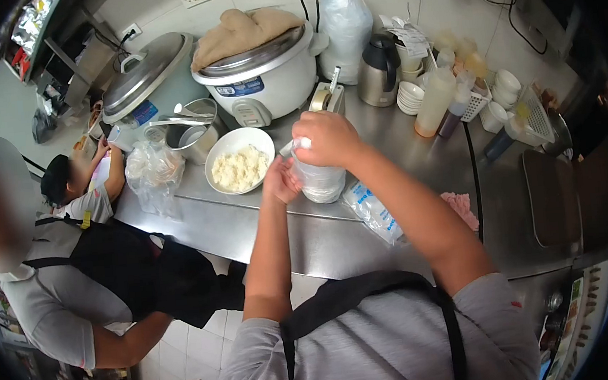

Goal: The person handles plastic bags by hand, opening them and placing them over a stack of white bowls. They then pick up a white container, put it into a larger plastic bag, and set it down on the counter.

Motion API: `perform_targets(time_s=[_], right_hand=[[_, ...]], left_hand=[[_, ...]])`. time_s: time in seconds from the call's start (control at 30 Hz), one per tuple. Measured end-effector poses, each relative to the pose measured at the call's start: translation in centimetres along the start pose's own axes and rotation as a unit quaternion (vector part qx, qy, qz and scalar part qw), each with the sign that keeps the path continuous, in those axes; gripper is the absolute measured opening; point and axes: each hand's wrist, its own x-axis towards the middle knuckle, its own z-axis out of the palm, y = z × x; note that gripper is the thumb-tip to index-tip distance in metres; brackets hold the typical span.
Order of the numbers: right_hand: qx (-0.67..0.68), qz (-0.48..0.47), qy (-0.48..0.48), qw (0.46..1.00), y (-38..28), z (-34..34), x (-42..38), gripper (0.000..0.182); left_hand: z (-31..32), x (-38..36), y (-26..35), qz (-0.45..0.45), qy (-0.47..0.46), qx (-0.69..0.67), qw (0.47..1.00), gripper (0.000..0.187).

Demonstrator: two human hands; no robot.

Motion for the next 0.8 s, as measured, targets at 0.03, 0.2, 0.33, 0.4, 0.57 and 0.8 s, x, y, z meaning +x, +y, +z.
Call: perform_targets(time_s=[0.03, 0.2, 0.33, 0.4, 0.57, 0.8], right_hand=[[0.012, -0.005, -0.011, 1.000, 0.2, -0.1, -0.1, 0.014], [0.063, -0.060, -0.006, 0.996, 1.1, 0.0, 0.2, 0.013], [0.086, -0.063, 0.114, 0.988, 0.5, 1.7, -1.0, 0.024], [0.110, -0.018, 0.167, 0.980, 0.4, 2.2, -2.1, 0.038], [0.182, 0.169, 0.112, 0.962, 2.0, 3.9, -5.6, 0.076], [-0.055, 0.333, 0.032, 0.941, 7.7, -3.9, -17.6, 0.062]], left_hand=[[-0.5, 0.7, 1.1, -0.019, 0.000, 0.025, 0.999, 0.027], [-0.6, 0.7, -1.0, -0.009, -0.039, -0.027, 0.999, 0.035], [-2.3, 0.4, -2.7, 0.050, -0.055, -0.064, 0.995, 0.034], [-2.5, 0.1, -3.0, 0.073, -0.042, -0.067, 0.994, 0.035], [-2.9, 0.4, -3.4, 0.091, -0.004, -0.050, 0.995, 0.031], [-1.4, -2.8, -4.1, 0.117, 0.059, -0.030, 0.991, 0.024]])
